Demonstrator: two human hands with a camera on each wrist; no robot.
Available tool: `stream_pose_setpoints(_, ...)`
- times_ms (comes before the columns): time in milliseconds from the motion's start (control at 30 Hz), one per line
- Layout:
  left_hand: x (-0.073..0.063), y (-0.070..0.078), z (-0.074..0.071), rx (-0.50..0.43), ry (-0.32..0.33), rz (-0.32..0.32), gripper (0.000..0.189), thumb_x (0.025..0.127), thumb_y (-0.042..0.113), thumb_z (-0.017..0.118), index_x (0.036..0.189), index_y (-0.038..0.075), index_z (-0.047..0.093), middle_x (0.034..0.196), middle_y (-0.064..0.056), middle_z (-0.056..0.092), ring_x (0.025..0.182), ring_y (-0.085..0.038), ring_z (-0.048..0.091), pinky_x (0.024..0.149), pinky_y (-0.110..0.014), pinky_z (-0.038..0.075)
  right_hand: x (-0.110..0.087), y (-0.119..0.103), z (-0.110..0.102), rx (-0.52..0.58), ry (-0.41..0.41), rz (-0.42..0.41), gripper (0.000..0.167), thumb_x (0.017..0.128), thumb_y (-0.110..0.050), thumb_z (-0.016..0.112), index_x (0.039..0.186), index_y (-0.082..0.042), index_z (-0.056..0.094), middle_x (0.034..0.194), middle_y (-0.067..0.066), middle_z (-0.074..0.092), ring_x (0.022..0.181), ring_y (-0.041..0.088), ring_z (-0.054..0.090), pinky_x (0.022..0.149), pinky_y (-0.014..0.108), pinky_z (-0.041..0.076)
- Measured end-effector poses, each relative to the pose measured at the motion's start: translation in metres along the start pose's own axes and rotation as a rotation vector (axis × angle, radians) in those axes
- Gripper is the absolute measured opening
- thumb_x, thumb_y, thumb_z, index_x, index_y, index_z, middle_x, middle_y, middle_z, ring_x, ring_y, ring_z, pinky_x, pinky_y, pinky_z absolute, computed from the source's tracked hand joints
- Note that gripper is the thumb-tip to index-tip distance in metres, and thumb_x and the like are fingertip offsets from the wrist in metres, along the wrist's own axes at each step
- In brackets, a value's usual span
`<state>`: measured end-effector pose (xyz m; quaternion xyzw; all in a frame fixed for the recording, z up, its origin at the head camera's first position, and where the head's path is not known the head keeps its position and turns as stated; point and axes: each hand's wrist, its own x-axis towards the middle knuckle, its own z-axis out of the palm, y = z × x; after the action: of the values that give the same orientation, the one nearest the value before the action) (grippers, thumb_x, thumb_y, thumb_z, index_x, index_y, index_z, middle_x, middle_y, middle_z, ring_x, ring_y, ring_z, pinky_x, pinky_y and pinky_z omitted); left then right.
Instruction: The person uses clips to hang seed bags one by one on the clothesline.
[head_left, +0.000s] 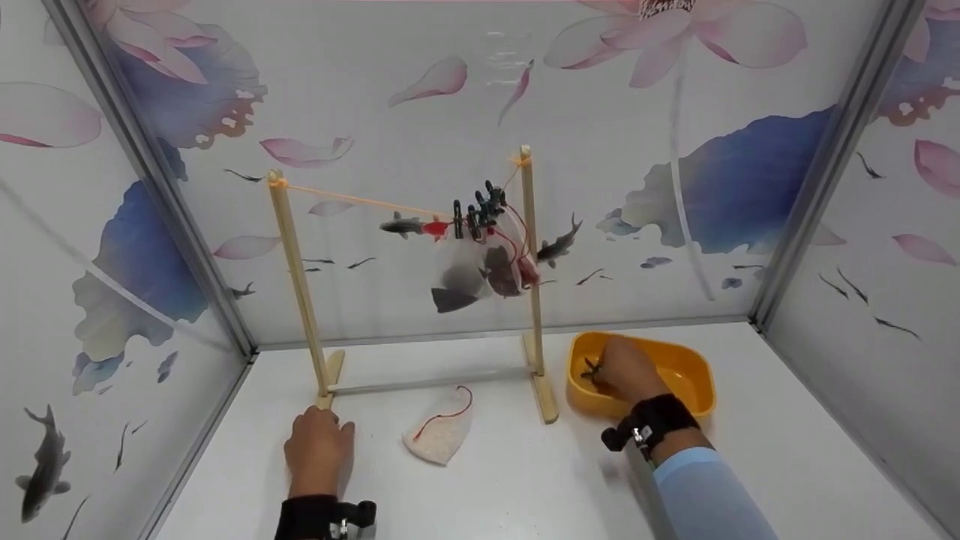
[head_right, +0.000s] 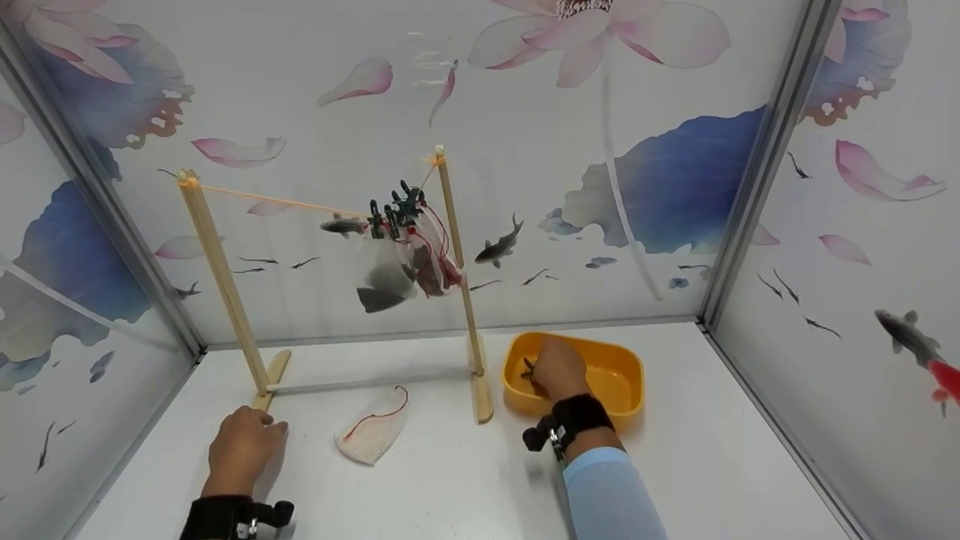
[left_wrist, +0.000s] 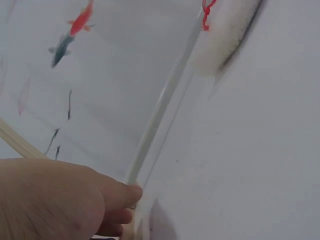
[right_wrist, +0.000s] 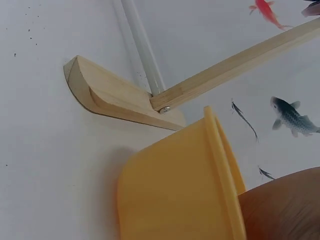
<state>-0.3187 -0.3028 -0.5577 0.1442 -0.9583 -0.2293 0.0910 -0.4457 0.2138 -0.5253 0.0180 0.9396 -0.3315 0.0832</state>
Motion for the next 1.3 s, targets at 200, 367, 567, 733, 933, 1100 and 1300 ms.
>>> stream_pose_setpoints(200, -0.002, 0.022, -0.017, -0.047, -0.046, 0.013, 0.044, 0.107, 0.028, 0.075, 0.133, -0.007, 0.077, 0.135, -0.034, 0.076, 0.126, -0.056, 0.072, 0.101, -0.073, 0.056, -0.005, -0.018, -0.012, 0.12, 0.1, -0.04, 0.024, 0.111, -0.012, 0.072, 0.129, 0.004, 0.074, 0.118, 0.019, 0.08, 0.098, 0.027, 0.075, 0.081, 0.034, 0.064)
stream_pose_setpoints(367, -0.011, 0.062, -0.033, -0.179, 0.016, 0.118, 0.038, 0.109, 0.028, 0.076, 0.135, 0.0, 0.079, 0.134, -0.023, 0.08, 0.126, -0.048, 0.075, 0.102, -0.064, 0.061, -0.019, -0.044, -0.009, 0.375, 0.103, -0.179, 0.024, 0.114, -0.018, 0.07, 0.128, 0.0, 0.079, 0.112, 0.017, 0.081, 0.087, 0.022, 0.075, 0.076, 0.031, 0.065)
stream_pose_setpoints(567, -0.027, 0.111, -0.034, -0.297, -0.027, 0.371, 0.036, 0.107, 0.031, 0.082, 0.137, 0.013, 0.08, 0.125, -0.005, 0.08, 0.119, -0.028, 0.076, 0.099, -0.053, 0.064, -0.041, -0.08, 0.025, 0.703, -0.1, -0.248, 0.025, 0.115, -0.018, 0.07, 0.132, -0.002, 0.079, 0.111, 0.012, 0.081, 0.088, 0.02, 0.077, 0.076, 0.027, 0.066)
stream_pose_setpoints(733, -0.034, 0.132, -0.028, -0.348, -0.094, 0.501, 0.058, 0.1, 0.037, 0.089, 0.153, 0.018, 0.072, 0.13, -0.003, 0.077, 0.125, -0.027, 0.074, 0.105, -0.054, 0.062, -0.052, -0.105, 0.058, 0.788, -0.231, -0.322, 0.021, 0.114, -0.017, 0.072, 0.127, -0.004, 0.081, 0.103, 0.008, 0.079, 0.083, 0.017, 0.075, 0.072, 0.025, 0.065)
stream_pose_setpoints(933, -0.037, 0.14, -0.021, -0.321, -0.159, 0.557, 0.077, 0.093, 0.037, 0.096, 0.161, 0.02, 0.066, 0.136, -0.004, 0.074, 0.127, -0.027, 0.073, 0.107, -0.054, 0.062, -0.061, -0.12, 0.082, 0.778, -0.304, -0.375, 0.02, 0.113, -0.014, 0.071, 0.124, -0.001, 0.083, 0.098, 0.004, 0.078, 0.079, 0.016, 0.07, 0.068, 0.025, 0.062)
stream_pose_setpoints(1100, -0.037, 0.14, -0.018, -0.283, -0.173, 0.605, 0.065, 0.095, 0.038, 0.093, 0.153, 0.018, 0.072, 0.133, -0.002, 0.076, 0.122, -0.023, 0.075, 0.104, -0.052, 0.064, -0.066, -0.126, 0.091, 0.768, -0.335, -0.404, 0.023, 0.113, -0.016, 0.072, 0.125, 0.001, 0.083, 0.097, 0.003, 0.077, 0.078, 0.014, 0.067, 0.066, 0.024, 0.06)
stream_pose_setpoints(1300, -0.036, 0.137, -0.019, -0.253, -0.114, 0.653, 0.044, 0.101, 0.038, 0.089, 0.138, 0.017, 0.079, 0.122, 0.001, 0.078, 0.114, -0.021, 0.078, 0.098, -0.047, 0.065, -0.064, -0.127, 0.099, 0.793, -0.367, -0.38, 0.022, 0.115, -0.017, 0.069, 0.123, -0.001, 0.083, 0.098, 0.0, 0.077, 0.077, 0.013, 0.069, 0.065, 0.024, 0.06)
